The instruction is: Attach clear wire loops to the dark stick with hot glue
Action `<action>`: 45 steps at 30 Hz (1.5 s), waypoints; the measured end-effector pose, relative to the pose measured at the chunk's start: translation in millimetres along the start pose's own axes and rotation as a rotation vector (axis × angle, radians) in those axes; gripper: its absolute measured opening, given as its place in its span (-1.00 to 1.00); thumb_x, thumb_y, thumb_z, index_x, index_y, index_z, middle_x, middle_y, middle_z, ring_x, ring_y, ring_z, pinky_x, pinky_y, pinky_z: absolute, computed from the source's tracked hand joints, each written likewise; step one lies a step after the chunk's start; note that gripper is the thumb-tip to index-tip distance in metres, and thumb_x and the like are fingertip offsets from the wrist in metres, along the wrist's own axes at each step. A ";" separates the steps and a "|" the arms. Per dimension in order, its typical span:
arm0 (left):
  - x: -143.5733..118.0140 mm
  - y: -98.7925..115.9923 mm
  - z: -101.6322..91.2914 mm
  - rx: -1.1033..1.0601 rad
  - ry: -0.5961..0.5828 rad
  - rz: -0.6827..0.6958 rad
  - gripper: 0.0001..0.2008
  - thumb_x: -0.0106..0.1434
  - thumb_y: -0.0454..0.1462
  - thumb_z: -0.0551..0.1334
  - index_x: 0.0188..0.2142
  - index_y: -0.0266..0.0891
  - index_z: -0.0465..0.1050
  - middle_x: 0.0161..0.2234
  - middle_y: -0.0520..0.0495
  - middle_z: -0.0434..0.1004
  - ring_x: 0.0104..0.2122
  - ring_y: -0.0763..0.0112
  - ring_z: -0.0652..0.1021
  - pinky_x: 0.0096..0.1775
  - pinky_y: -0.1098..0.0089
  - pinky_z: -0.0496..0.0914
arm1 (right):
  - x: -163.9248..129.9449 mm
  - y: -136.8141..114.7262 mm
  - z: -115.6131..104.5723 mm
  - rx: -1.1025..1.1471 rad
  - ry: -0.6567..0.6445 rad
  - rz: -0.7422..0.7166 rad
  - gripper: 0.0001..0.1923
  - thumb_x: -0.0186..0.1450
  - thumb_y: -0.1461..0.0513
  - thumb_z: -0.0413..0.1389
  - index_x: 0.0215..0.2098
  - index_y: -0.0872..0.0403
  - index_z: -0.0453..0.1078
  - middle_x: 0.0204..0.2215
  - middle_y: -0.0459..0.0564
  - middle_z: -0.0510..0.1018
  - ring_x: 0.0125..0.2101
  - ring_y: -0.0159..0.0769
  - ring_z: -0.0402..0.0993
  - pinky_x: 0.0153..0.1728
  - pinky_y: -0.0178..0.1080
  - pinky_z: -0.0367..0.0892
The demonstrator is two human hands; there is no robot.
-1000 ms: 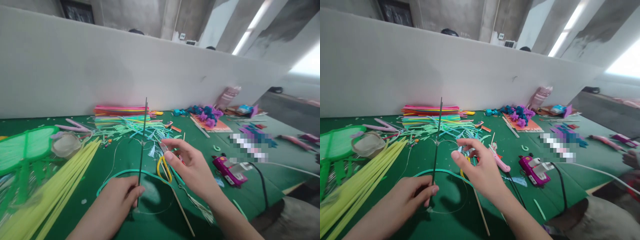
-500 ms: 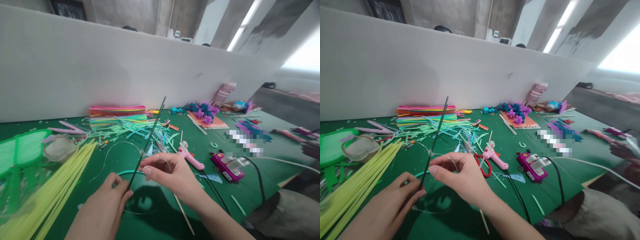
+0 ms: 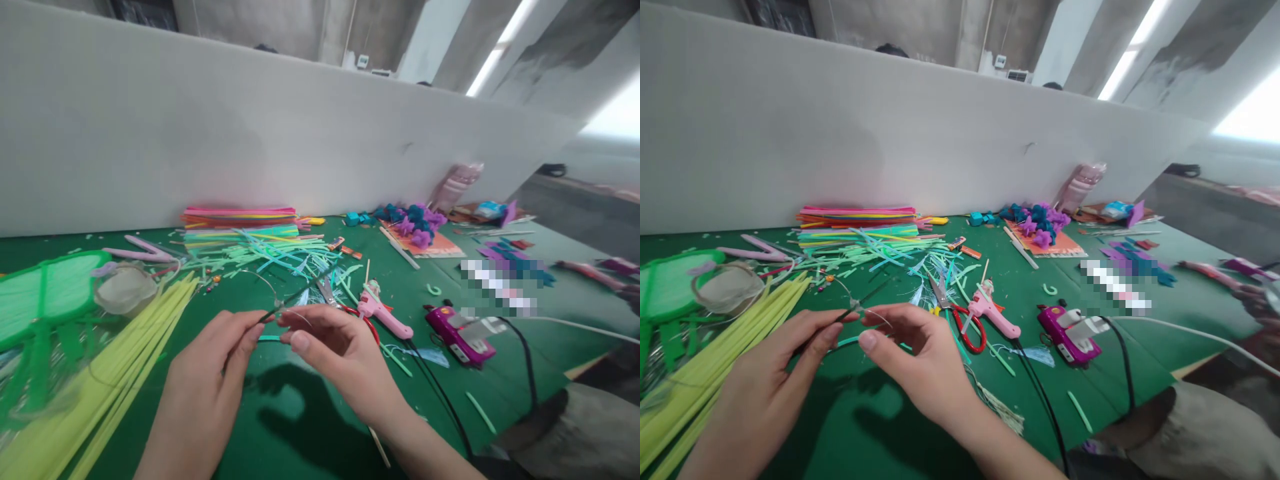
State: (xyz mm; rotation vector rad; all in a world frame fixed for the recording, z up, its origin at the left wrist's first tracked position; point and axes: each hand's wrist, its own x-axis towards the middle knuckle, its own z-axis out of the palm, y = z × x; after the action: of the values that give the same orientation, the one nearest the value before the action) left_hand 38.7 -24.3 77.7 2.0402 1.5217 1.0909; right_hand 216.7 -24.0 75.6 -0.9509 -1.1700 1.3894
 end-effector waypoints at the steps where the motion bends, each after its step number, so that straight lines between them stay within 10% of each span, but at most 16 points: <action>1: 0.2 -2.1 -0.2 0.009 0.003 0.019 -0.75 0.39 -0.09 0.08 -0.14 -0.04 0.51 -0.23 0.03 0.59 -0.25 0.36 0.58 -0.27 0.44 0.42 | 0.5 0.1 -2.0 -0.010 0.027 0.002 -0.73 0.16 0.13 0.34 -0.16 -0.04 0.56 -0.17 -0.07 0.65 -0.19 -0.32 0.59 -0.16 -0.30 0.48; 45: -4.4 -2.0 5.5 -0.028 -0.146 -0.018 -0.76 0.35 -0.14 0.14 -0.22 -0.11 0.58 -0.40 0.05 0.59 -0.43 0.40 0.56 -0.47 0.49 0.39 | 9.6 13.0 -5.0 -0.089 0.018 -0.167 -0.89 0.19 0.25 0.28 -0.29 0.01 0.53 -0.29 -0.10 0.57 -0.29 -0.40 0.53 -0.29 -0.34 0.46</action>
State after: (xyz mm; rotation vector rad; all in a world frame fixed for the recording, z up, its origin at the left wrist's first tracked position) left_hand 41.1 -26.8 71.2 2.0356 1.4411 0.9292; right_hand 217.3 -13.5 62.3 -0.9044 -1.2764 1.2022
